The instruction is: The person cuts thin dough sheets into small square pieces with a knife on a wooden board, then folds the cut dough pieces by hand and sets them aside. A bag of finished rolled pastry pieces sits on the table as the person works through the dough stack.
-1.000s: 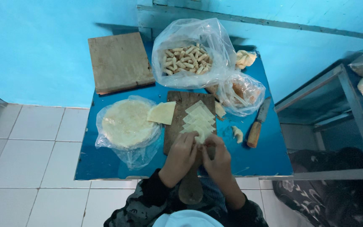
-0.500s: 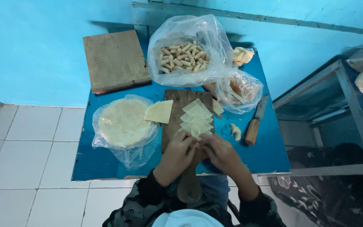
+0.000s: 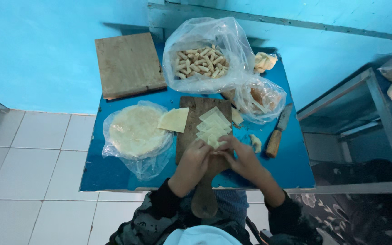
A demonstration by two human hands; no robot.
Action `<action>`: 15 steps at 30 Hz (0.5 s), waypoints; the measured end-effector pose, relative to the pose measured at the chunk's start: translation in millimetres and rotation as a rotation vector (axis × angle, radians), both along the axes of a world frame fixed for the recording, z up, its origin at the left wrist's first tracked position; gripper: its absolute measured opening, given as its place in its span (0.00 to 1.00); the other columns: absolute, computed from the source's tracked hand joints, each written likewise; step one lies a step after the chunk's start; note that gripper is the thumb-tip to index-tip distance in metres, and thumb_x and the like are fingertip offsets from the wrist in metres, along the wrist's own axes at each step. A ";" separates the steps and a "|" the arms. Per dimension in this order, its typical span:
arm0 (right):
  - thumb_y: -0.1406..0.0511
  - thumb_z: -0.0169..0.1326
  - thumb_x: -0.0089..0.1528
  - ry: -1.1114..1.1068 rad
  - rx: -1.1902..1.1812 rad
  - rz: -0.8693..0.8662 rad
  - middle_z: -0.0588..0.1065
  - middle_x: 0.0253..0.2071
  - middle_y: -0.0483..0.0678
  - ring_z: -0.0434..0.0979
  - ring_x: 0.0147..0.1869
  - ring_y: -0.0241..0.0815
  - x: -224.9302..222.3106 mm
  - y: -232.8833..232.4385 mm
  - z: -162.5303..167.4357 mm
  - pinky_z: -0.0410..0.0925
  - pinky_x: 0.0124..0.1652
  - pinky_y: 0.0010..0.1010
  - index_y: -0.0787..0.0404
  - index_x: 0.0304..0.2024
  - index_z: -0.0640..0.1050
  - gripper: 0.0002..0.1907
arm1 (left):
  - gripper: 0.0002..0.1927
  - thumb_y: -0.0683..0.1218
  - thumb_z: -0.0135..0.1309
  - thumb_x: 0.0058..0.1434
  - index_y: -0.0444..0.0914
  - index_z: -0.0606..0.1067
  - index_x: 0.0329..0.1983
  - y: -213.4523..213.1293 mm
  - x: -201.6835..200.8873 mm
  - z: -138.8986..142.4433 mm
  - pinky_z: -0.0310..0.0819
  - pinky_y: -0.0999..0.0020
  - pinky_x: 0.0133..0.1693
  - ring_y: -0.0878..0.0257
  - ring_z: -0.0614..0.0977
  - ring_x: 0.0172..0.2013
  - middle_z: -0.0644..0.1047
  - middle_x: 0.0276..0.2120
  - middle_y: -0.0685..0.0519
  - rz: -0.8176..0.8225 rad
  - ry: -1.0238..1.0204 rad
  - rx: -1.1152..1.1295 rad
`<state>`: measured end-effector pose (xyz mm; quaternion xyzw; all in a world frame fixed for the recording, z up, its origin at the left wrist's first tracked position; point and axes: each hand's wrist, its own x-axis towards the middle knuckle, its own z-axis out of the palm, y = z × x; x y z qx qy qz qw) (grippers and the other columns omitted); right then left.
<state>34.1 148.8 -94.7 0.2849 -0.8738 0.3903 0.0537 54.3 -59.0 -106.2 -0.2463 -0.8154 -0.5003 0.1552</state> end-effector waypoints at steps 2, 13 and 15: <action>0.72 0.61 0.60 -0.130 -0.030 -0.002 0.82 0.43 0.50 0.86 0.47 0.46 -4.9 -0.7 2.1 0.76 0.43 0.33 0.61 0.57 0.70 0.23 | 0.05 0.35 0.53 0.58 0.32 0.74 0.38 1.0 -1.4 1.5 0.71 0.52 0.43 0.43 0.76 0.43 0.73 0.37 0.42 0.035 -0.048 -0.040; 0.74 0.59 0.61 0.195 -0.006 0.070 0.78 0.43 0.54 0.82 0.47 0.53 -3.4 -5.0 -2.8 0.74 0.44 0.39 0.60 0.52 0.71 0.18 | 0.03 0.36 0.54 0.58 0.34 0.74 0.35 1.6 -4.7 3.4 0.71 0.52 0.43 0.43 0.76 0.42 0.75 0.34 0.43 0.073 0.010 -0.060; 0.74 0.58 0.59 0.207 0.061 0.105 0.78 0.42 0.55 0.81 0.46 0.55 -1.7 -0.9 -0.7 0.74 0.44 0.40 0.60 0.54 0.72 0.21 | 0.03 0.36 0.54 0.58 0.35 0.74 0.36 -0.7 -5.3 1.0 0.72 0.52 0.44 0.44 0.76 0.43 0.76 0.35 0.44 0.051 0.021 -0.077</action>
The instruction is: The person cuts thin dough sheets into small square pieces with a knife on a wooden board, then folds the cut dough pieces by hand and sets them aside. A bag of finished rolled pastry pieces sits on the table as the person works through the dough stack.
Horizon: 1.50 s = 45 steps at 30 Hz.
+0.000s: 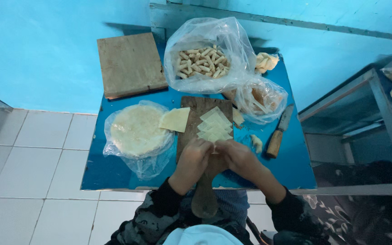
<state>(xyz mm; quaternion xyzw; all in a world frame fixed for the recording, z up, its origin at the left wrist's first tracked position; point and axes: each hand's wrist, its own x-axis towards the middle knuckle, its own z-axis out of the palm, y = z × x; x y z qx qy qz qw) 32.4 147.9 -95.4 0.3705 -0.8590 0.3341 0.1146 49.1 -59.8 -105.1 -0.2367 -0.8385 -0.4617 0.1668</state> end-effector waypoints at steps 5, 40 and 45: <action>0.73 0.59 0.59 0.007 0.042 0.035 0.76 0.42 0.56 0.80 0.47 0.56 1.4 3.6 7.5 0.73 0.44 0.41 0.62 0.57 0.71 0.23 | 0.05 0.38 0.56 0.56 0.34 0.75 0.36 -2.5 -3.1 -3.2 0.71 0.51 0.43 0.42 0.76 0.42 0.76 0.35 0.43 -0.035 0.011 -0.036; 0.73 0.63 0.56 -0.013 0.009 -0.007 0.80 0.37 0.42 0.79 0.48 0.45 -20.4 -7.4 16.5 0.62 0.51 0.40 0.58 0.60 0.69 0.31 | 0.14 0.43 0.64 0.46 0.41 0.77 0.37 -8.7 -0.4 3.2 0.65 0.51 0.43 0.47 0.73 0.48 0.73 0.43 0.49 0.159 -0.038 -0.163; 0.73 0.62 0.55 -0.026 0.013 -0.015 0.80 0.38 0.42 0.79 0.50 0.45 -19.2 -7.4 16.7 0.61 0.50 0.40 0.58 0.60 0.69 0.31 | 0.10 0.41 0.63 0.52 0.43 0.78 0.37 -7.5 0.9 1.1 0.64 0.52 0.45 0.49 0.74 0.48 0.74 0.44 0.51 0.176 0.023 -0.197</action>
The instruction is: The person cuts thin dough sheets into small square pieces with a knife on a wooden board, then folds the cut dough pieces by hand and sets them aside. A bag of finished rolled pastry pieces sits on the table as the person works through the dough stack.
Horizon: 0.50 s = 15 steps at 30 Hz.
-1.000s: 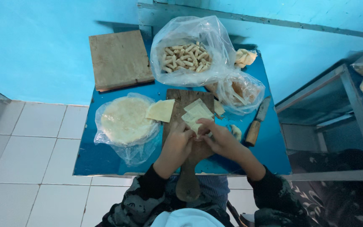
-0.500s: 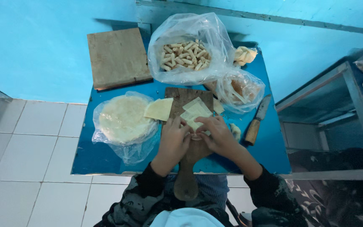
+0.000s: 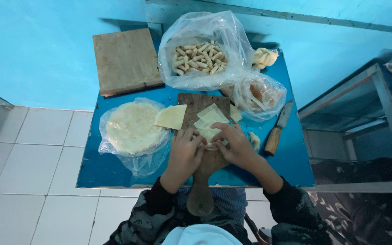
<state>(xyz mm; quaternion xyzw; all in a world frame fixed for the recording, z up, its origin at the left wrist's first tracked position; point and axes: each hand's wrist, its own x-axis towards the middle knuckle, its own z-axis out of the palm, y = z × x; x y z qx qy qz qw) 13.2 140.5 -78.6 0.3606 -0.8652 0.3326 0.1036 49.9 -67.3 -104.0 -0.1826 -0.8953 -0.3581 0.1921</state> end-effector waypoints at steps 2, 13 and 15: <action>0.74 0.63 0.55 -0.020 -0.004 -0.004 0.81 0.38 0.41 0.79 0.49 0.45 0.3 0.2 0.0 0.61 0.51 0.40 0.58 0.60 0.69 0.31 | 0.12 0.41 0.63 0.50 0.40 0.77 0.38 -0.1 -0.9 -0.2 0.63 0.51 0.45 0.47 0.73 0.48 0.73 0.44 0.48 0.016 0.005 -0.028; 0.72 0.64 0.56 -0.077 -0.029 -0.056 0.82 0.36 0.40 0.79 0.46 0.42 0.5 -0.2 -1.7 0.62 0.50 0.37 0.57 0.59 0.69 0.30 | 0.08 0.42 0.63 0.51 0.39 0.77 0.34 4.1 12.9 -1.6 0.62 0.54 0.43 0.50 0.73 0.45 0.73 0.42 0.50 0.062 0.053 0.022; 0.72 0.64 0.56 -0.089 -0.037 -0.064 0.81 0.37 0.42 0.78 0.44 0.42 0.5 0.3 -1.9 0.63 0.49 0.36 0.56 0.58 0.70 0.29 | 0.07 0.42 0.63 0.53 0.39 0.77 0.34 5.1 12.6 -1.5 0.62 0.54 0.44 0.51 0.73 0.44 0.73 0.42 0.51 0.066 0.089 -0.007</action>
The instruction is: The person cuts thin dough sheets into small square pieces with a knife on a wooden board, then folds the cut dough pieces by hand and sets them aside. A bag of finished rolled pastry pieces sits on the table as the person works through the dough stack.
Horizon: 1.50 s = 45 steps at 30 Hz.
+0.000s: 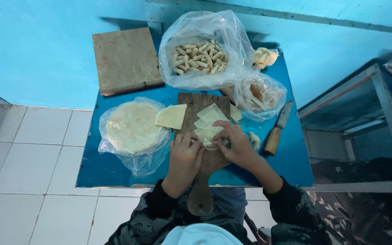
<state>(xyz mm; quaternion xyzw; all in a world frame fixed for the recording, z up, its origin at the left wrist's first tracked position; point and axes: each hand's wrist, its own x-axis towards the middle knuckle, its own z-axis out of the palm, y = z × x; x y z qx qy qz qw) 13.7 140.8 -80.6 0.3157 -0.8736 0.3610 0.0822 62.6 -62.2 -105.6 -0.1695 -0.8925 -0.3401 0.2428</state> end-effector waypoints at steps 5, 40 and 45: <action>0.71 0.63 0.57 -0.044 -0.022 -0.019 0.82 0.36 0.41 0.77 0.42 0.43 0.1 -1.5 -2.3 0.63 0.48 0.37 0.56 0.59 0.68 0.29 | 0.08 0.42 0.62 0.51 0.40 0.78 0.35 -7.7 0.2 5.3 0.62 0.53 0.44 0.51 0.73 0.45 0.73 0.42 0.51 -0.017 0.085 -0.102; 0.72 0.60 0.58 0.356 0.106 0.028 0.77 0.42 0.43 0.75 0.45 0.46 3.0 -10.2 -1.8 0.62 0.53 0.47 0.61 0.51 0.75 0.19 | 0.05 0.43 0.56 0.58 0.39 0.78 0.37 10.9 -18.3 10.4 0.60 0.50 0.47 0.51 0.73 0.48 0.73 0.45 0.51 0.036 0.046 -0.092; 0.72 0.60 0.59 0.396 0.097 0.035 0.77 0.47 0.44 0.74 0.46 0.47 1.7 -8.7 -8.0 0.62 0.53 0.48 0.62 0.51 0.74 0.17 | 0.06 0.43 0.56 0.57 0.39 0.78 0.38 10.8 -19.6 5.5 0.60 0.50 0.47 0.51 0.73 0.47 0.72 0.45 0.51 0.048 0.032 -0.134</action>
